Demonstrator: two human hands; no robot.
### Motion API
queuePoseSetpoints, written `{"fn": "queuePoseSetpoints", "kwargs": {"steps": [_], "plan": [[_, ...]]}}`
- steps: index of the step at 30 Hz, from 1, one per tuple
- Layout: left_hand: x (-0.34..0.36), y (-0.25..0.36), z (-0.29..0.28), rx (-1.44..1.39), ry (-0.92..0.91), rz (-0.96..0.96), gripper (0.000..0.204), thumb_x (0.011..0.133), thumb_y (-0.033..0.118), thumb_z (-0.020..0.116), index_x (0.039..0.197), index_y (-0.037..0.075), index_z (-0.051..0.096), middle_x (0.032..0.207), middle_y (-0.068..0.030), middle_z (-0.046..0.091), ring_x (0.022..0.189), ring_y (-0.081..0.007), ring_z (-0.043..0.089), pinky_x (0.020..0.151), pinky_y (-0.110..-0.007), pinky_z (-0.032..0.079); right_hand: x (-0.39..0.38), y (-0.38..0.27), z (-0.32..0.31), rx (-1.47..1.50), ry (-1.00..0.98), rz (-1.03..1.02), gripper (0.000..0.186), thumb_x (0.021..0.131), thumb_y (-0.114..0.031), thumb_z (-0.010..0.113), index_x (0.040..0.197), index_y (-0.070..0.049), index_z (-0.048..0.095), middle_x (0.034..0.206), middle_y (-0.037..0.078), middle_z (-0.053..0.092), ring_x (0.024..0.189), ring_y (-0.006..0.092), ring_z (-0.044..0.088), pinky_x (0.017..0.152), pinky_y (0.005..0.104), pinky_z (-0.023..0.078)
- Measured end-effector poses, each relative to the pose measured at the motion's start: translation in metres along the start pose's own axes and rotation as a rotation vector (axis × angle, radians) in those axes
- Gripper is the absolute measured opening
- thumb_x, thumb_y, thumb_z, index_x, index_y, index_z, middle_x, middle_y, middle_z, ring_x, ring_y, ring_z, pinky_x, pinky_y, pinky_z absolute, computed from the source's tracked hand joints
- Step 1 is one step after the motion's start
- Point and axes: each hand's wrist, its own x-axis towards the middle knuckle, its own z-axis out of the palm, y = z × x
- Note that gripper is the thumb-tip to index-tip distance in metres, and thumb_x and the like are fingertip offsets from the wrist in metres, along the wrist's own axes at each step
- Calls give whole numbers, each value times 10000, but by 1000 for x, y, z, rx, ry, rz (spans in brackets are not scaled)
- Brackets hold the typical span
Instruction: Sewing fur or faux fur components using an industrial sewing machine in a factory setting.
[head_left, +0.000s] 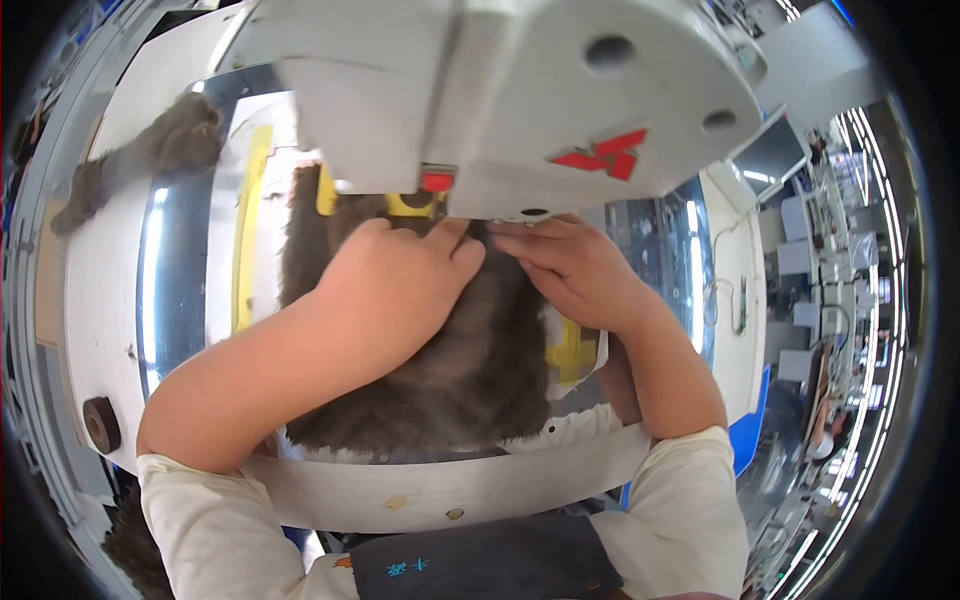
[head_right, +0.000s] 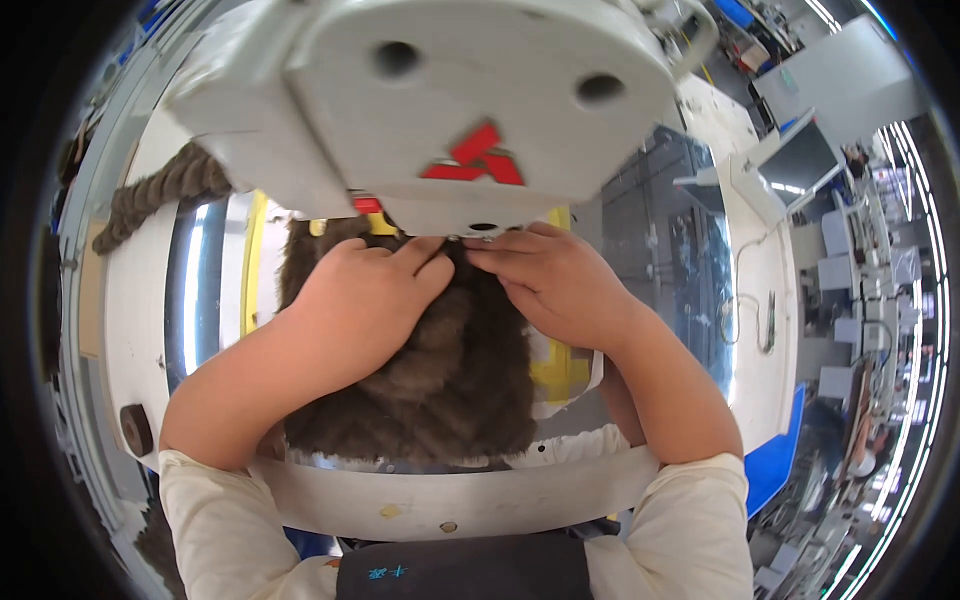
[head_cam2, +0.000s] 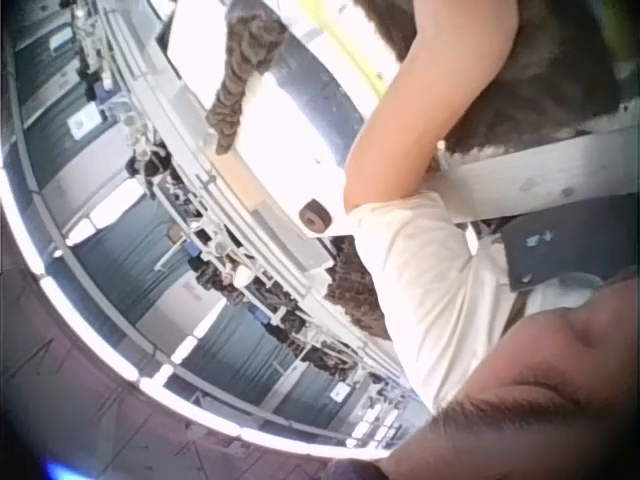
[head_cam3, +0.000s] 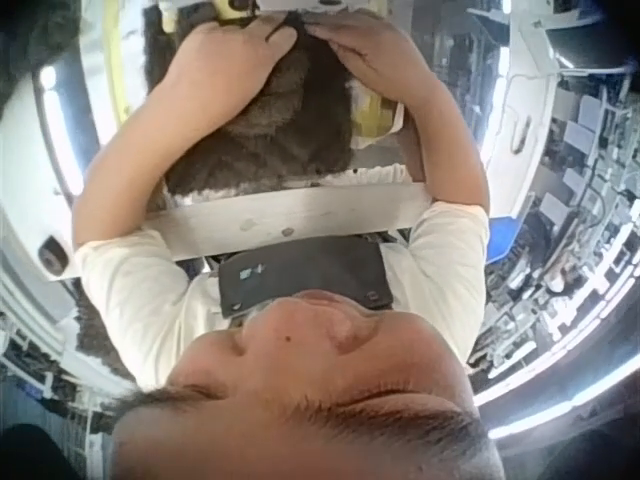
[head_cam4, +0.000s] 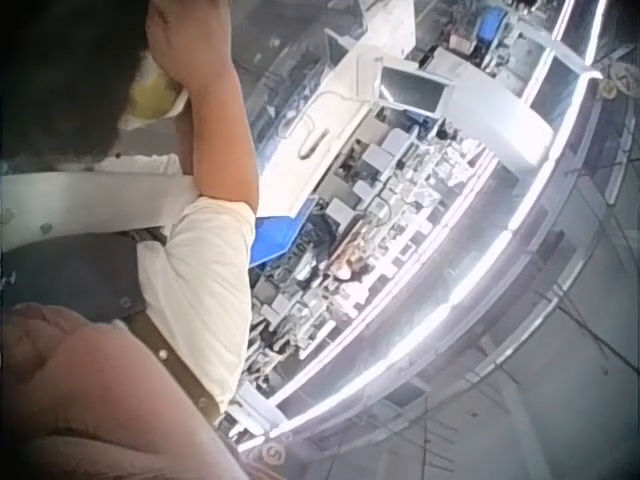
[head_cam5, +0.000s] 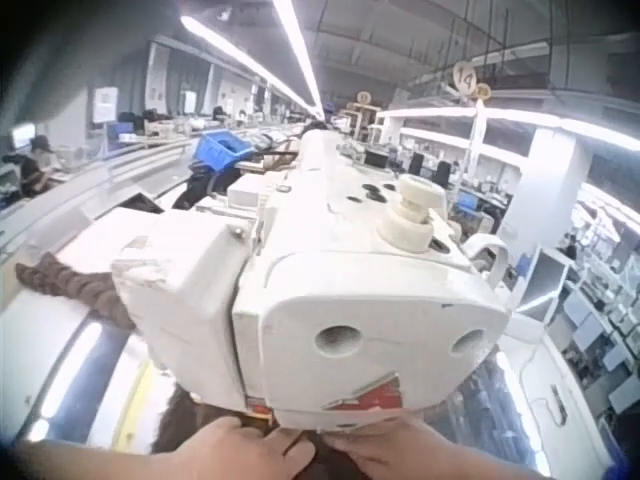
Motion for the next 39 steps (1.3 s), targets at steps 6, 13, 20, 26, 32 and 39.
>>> {"fn": "queuePoseSetpoints", "kwargs": {"steps": [6,13,20,26,32,39], "plan": [[5,-1,-7,-132,-34,-67,315,807,36,620,1118,28,570,1241,-185,649,873,-347,704,746,-431,542,0,3,6,-16,10,7,376,893,-59,603,1250,-94,716,1273,67,706,1102,316,646,989,433,528],[10,4,-12,6,-33,-39,317,819,43,624,1131,14,572,1215,-183,663,772,-309,722,684,-395,573,-1,7,15,-56,64,-37,374,883,-82,607,1239,-95,720,1274,47,710,1005,310,662,904,420,559],[10,12,-18,-105,-161,-126,485,695,-34,688,1153,23,540,1422,-216,587,885,-420,696,784,-475,567,-6,7,20,-47,100,-76,340,885,-75,602,1206,-68,714,1293,49,700,1064,304,678,909,419,564],[11,15,-29,-51,-165,-27,496,722,38,739,1184,17,560,1407,-233,598,829,-346,732,704,-414,587,-8,1,17,-8,48,-36,295,879,-77,606,1153,-56,712,1258,46,702,1055,285,692,872,410,576],[9,21,-40,-85,-252,-14,575,669,84,815,1183,18,567,1435,-236,582,832,-355,734,721,-416,594,-12,-6,13,18,17,-28,228,870,-77,607,1059,-67,735,1168,37,717,1007,286,700,827,420,580],[12,25,-46,-94,-320,13,660,622,123,877,1197,22,569,1461,-232,560,855,-363,732,762,-421,595,-13,-10,8,17,1,-31,209,862,-105,619,1023,-77,749,1074,37,727,935,301,709,792,431,582]]}}
